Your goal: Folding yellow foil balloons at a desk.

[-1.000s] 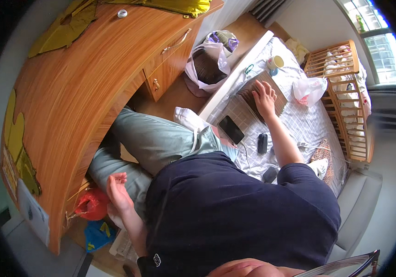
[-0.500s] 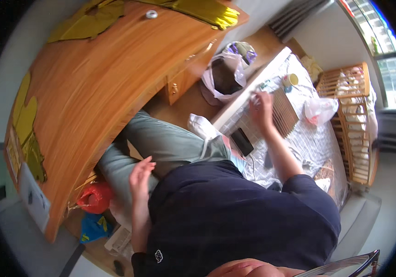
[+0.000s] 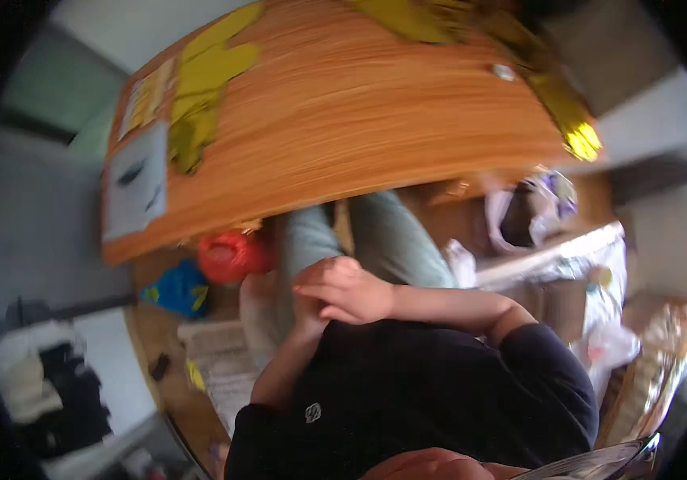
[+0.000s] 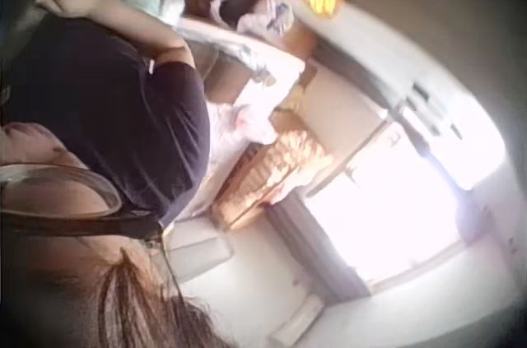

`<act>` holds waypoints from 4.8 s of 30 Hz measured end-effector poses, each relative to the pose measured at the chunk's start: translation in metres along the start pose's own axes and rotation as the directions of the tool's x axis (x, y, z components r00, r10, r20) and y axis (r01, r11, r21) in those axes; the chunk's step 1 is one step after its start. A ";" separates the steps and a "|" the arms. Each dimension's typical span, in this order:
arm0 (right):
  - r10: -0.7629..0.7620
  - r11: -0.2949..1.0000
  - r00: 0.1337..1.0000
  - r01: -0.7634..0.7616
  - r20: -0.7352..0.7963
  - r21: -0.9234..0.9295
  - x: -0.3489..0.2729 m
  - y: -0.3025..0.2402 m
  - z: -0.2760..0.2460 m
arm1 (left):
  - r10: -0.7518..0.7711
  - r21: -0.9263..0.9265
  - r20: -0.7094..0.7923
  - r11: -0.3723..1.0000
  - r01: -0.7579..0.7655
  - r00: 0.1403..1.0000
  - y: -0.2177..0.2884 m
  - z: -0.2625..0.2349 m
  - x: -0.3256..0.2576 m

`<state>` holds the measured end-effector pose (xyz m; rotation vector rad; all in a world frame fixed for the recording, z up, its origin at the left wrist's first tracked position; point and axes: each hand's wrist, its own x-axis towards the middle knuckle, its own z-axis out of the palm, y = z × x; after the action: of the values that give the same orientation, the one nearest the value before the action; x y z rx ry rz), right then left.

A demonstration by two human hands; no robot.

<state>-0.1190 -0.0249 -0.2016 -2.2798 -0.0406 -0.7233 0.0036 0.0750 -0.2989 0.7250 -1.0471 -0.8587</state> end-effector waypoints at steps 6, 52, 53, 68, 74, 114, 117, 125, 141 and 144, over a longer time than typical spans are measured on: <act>0.195 0.974 0.953 -0.160 0.232 -0.162 -0.002 0.010 0.026 | -0.393 0.006 -0.137 0.918 0.397 0.909 0.052 -0.038 -0.027; 0.320 0.946 0.923 -0.301 -0.211 0.119 -0.031 0.030 0.008 | -0.227 0.730 -0.585 -0.565 0.384 0.778 0.085 -0.232 0.035; 0.324 0.945 0.922 -0.305 -0.213 0.120 -0.031 0.030 0.007 | -0.193 0.745 -0.551 -0.553 0.374 0.812 0.086 -0.230 0.034; 0.326 0.939 0.936 -0.303 -0.136 0.163 -0.029 0.033 0.010 | -0.107 0.689 -0.522 -0.637 0.345 0.846 0.075 -0.253 0.024; 0.323 0.941 0.936 -0.301 -0.138 0.158 -0.033 0.038 0.013 | -0.363 0.790 -0.545 -0.524 0.318 0.756 0.088 -0.237 0.030; 0.529 0.458 0.732 -0.672 -0.429 -0.583 0.098 0.246 -0.360 | -0.054 0.990 -0.027 0.140 0.034 0.998 -0.058 0.092 0.459; 0.587 0.437 0.698 -0.700 -0.410 -0.566 0.125 0.240 -0.369 | -0.120 1.000 -0.007 -0.008 0.006 0.993 -0.051 0.082 0.453; 0.407 0.550 0.632 -0.746 -0.659 -0.375 0.151 0.266 -0.426 | -0.225 0.997 0.074 0.044 -0.065 0.972 -0.053 0.109 0.454; 0.386 0.524 0.609 -0.763 -0.693 -0.379 0.210 0.243 -0.532 | -0.288 0.993 0.037 0.115 -0.004 0.957 -0.041 0.104 0.458; 0.306 0.489 0.461 -0.827 -0.833 -0.278 0.219 0.235 -0.526 | -0.282 0.996 0.020 0.091 0.005 0.959 -0.042 0.089 0.458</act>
<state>-0.1359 -0.5821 0.0612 -2.1545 1.6276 -1.2558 0.0245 -0.3522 -0.1087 2.0076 -1.7914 -0.2011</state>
